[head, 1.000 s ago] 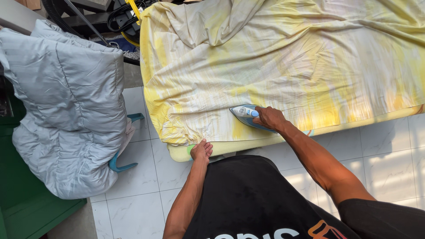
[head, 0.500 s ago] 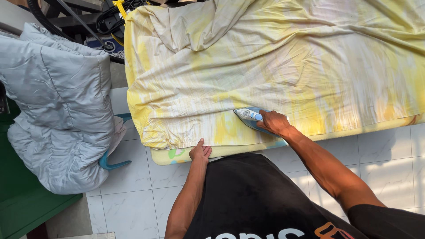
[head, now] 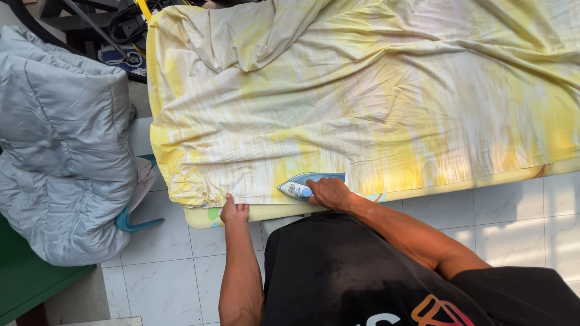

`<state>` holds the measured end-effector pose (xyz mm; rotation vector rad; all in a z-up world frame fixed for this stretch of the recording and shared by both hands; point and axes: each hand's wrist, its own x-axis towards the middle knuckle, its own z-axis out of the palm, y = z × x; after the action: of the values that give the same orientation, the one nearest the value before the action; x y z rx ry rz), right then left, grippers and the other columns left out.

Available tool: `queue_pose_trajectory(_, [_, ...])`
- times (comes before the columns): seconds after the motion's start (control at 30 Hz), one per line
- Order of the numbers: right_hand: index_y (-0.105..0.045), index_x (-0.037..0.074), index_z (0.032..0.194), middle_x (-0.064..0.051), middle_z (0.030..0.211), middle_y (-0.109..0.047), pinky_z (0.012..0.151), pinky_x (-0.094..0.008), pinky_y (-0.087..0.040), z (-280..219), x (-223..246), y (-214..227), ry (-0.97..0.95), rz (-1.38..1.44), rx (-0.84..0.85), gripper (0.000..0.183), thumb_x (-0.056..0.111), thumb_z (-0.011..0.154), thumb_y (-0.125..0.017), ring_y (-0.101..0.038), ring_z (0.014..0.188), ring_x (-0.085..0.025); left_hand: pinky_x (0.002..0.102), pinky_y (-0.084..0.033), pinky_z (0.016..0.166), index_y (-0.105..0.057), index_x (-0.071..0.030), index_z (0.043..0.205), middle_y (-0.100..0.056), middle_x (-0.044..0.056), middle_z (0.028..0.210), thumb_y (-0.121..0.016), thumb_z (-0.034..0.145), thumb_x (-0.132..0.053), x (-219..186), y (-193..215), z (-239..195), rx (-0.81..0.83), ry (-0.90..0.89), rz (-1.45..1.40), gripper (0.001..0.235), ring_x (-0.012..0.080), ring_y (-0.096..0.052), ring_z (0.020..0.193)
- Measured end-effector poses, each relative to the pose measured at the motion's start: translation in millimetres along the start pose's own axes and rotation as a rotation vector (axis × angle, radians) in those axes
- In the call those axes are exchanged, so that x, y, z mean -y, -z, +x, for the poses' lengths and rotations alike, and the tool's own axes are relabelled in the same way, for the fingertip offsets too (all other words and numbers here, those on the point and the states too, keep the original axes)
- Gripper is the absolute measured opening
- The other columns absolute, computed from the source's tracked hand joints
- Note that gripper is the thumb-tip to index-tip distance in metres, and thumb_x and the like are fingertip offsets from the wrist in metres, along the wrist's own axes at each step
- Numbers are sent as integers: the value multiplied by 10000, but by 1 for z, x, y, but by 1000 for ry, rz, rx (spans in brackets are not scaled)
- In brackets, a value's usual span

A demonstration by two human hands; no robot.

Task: The person irons a large yellow and white patterned sheet laid out on a padded ironing surface. They use a handheld electric iron, moving it back and forth while smoothing the fabric with their other hand.

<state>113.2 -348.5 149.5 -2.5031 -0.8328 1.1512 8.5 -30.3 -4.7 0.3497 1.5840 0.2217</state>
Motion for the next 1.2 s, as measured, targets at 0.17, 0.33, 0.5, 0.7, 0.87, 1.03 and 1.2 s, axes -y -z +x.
queue_pose_trajectory(0.17, [-590,72,1119,-223,847,-708,746,-548,-525,-33,-64,18,-202,113,-73,374,356,886,-660,-680,848,-429,537,-552,1018,-629,-72,1294,-682,105,1283,-675,976,-261,-16,5,1,73,38,17,373,313,-663,1205])
queue_pose_trajectory(0.33, [-639,87,1035,-205,792,-693,725,-537,-518,-84,-148,36,-449,105,-207,293,331,875,-614,-676,789,-428,509,-567,1005,-620,-76,1293,-680,87,1277,-678,984,-271,-14,13,4,107,16,46,370,294,-673,1183])
queue_pose_trajectory(0.5, [-605,113,1052,-217,806,-705,741,-529,-500,-102,-185,49,-564,210,-213,349,435,917,-608,-678,794,-420,492,-586,969,-601,-100,1290,-677,79,1255,-666,990,-263,-13,12,3,153,-1,66,347,285,-684,1142])
queue_pose_trajectory(0.7, [-536,136,959,-169,782,-671,706,-531,-498,-97,-160,28,-317,32,-88,271,381,873,-617,-654,769,-401,474,-592,956,-611,-114,1282,-699,64,1228,-659,1000,-271,-14,15,-4,186,-26,101,327,280,-698,1118])
queue_pose_trajectory(0.87, [-520,126,948,-162,770,-661,687,-528,-494,-108,-165,23,-333,25,-81,250,338,851,-610,-642,751,-406,489,-610,958,-606,-93,1283,-703,83,1229,-679,991,-262,-11,13,-11,141,-49,65,345,289,-707,1131])
queue_pose_trajectory(1.03, [-567,138,987,-184,773,-673,707,-528,-490,-142,-225,52,-452,109,-138,202,315,902,-615,-657,761,-401,500,-594,981,-589,-103,1284,-678,83,1262,-686,983,-256,-10,7,-22,105,-81,26,352,291,-684,1179])
queue_pose_trajectory(1.2, [-575,125,1028,-152,802,-702,710,-530,-492,-167,-286,81,-461,117,-177,322,403,895,-672,-668,791,-380,485,-583,1014,-598,-58,1320,-669,91,1283,-711,986,-288,17,3,-37,115,-102,-23,421,296,-675,1200])
